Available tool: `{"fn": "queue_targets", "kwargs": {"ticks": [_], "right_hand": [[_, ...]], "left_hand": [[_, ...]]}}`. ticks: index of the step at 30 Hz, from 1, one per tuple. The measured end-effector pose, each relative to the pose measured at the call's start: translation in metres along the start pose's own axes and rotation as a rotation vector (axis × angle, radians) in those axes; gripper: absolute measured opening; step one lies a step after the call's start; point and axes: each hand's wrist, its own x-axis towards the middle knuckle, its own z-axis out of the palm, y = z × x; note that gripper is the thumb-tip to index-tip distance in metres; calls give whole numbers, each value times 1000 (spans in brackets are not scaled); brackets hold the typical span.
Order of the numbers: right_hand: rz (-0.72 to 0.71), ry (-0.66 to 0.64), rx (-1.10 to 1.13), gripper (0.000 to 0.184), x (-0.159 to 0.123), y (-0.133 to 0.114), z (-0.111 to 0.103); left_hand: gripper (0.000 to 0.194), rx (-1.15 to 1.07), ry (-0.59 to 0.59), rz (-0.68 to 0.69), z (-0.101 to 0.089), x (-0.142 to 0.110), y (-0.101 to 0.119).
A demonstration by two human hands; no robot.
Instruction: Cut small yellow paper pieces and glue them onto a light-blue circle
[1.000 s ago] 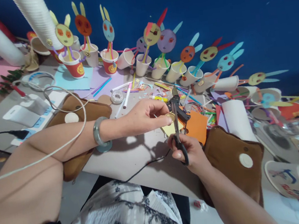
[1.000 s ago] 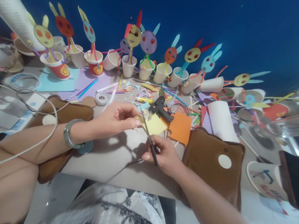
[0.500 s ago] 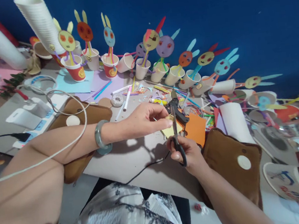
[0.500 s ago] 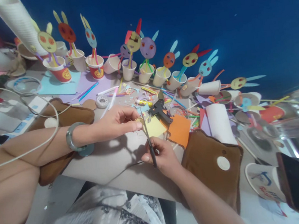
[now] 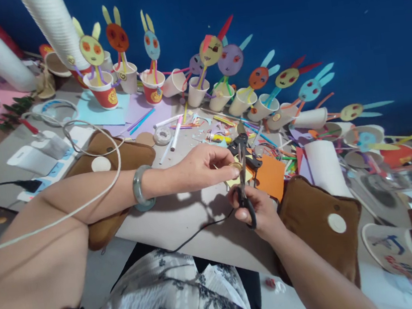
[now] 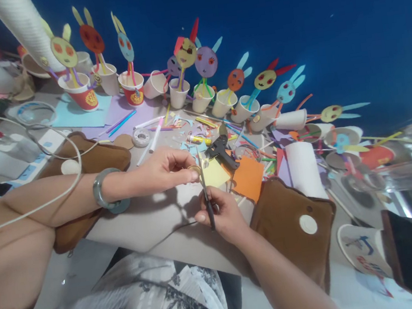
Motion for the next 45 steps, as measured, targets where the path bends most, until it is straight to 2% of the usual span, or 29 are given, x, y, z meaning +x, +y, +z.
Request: {"fn": "queue_targets", "kwargs": {"ticks": [7, 18, 45], "right_hand": [[-6, 3, -21, 66, 0, 1, -1], [-7, 20, -22, 66, 0, -3, -2], [-31, 18, 27, 65, -2, -5, -4]], "left_hand": [[13, -7, -3, -32, 0, 0, 1], [16, 36, -26, 2, -2, 0, -2], [14, 59, 1, 48, -3, 0, -6]]}}
